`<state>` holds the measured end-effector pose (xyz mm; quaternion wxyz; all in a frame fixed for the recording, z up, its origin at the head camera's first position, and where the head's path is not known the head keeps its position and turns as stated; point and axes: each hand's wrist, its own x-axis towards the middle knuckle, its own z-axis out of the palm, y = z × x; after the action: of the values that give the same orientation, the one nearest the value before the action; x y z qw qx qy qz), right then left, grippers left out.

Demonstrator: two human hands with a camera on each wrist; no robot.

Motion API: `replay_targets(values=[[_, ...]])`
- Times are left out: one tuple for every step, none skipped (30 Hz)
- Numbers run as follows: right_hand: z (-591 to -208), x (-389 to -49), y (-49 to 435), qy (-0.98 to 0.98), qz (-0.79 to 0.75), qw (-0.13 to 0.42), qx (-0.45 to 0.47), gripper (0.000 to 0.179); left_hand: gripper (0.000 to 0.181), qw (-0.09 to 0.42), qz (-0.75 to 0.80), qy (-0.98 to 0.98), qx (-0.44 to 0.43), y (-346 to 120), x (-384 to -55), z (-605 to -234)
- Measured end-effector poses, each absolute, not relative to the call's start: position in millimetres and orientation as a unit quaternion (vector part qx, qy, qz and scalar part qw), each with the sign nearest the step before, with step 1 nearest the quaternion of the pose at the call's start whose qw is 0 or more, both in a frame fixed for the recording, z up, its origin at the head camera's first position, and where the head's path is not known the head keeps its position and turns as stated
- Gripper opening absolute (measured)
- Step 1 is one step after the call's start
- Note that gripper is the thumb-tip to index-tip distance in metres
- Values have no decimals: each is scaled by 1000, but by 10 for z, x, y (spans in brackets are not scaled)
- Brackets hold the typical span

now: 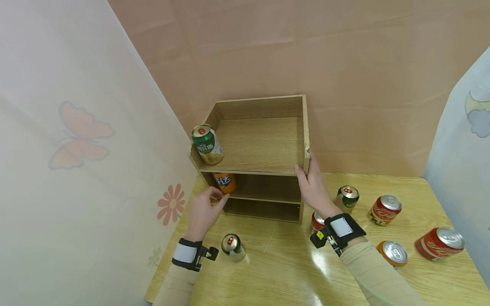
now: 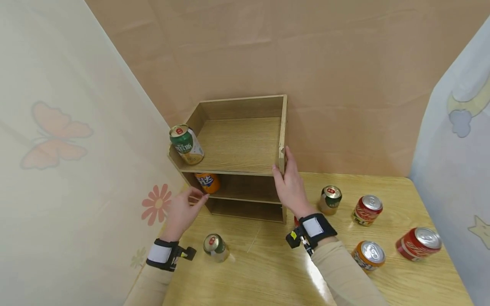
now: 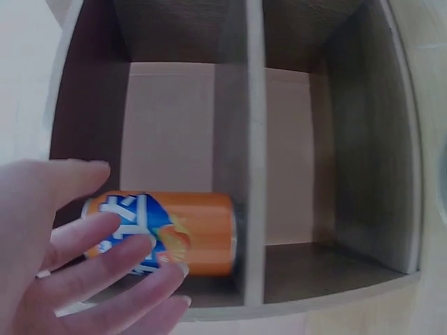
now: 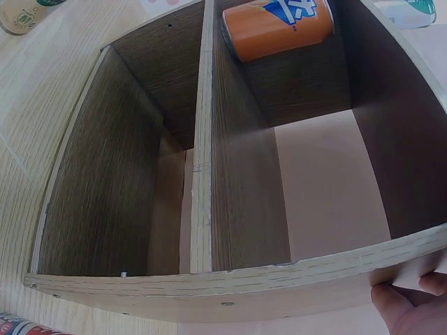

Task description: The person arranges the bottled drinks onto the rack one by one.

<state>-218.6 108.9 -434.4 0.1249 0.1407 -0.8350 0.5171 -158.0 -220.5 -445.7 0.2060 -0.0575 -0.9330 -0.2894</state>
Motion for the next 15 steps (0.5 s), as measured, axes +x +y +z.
replay_targets(values=[[-4343,-2184,1090,-835,517,125,141,72,18,189,-292,-936,-62,-2211,-1570,-4477],[-4343,-2183,1090,-836,516,126,140,72,17,173,-294,-938,-66,-2219,-1561,-4501],[-4342,-2181,1091,-836,515,127,140,72,17,156,-296,-940,-67,-2227,-1552,-4525],[-4344,-2181,1091,-836,514,128,140,72,17,141,-298,-942,-71,-2237,-1546,-4551],[-4345,-2180,1093,-836,514,128,141,72,17,125,-297,-944,-77,-2246,-1538,-4578],[-4345,-2179,1093,-836,514,129,141,72,17,106,-298,-945,-84,-2258,-1529,-4606],[-4347,-2179,1093,-836,514,129,141,72,18,85,-300,-946,-92,-2268,-1520,-4633],[-4343,-2175,1092,-835,515,129,142,72,18,61,-300,-947,-97,-2279,-1513,-4662],[-4343,-2173,1093,-834,517,128,142,72,18,37,-301,-947,-104,-2290,-1506,-4690],[-4343,-2171,1093,-834,518,128,142,71,19,13,-302,-947,-110,-2301,-1500,-4719],[-4343,-2170,1094,-833,519,128,142,71,19,-11,-303,-946,-114,-2310,-1493,-4742],[-4344,-2170,1094,-834,518,128,142,72,19,-34,-303,-945,-117,-2320,-1488,-4765],[-4346,-2170,1096,-834,518,128,142,72,21,-54,-302,-944,-120,-2329,-1483,-4786],[-4346,-2168,1097,-834,518,128,142,72,22,-70,-298,-944,-122,-2336,-1479,-4803],[-4348,-2170,1097,-835,517,128,141,72,24,-84,-293,-944,-125,-2341,-1471,-4815]])
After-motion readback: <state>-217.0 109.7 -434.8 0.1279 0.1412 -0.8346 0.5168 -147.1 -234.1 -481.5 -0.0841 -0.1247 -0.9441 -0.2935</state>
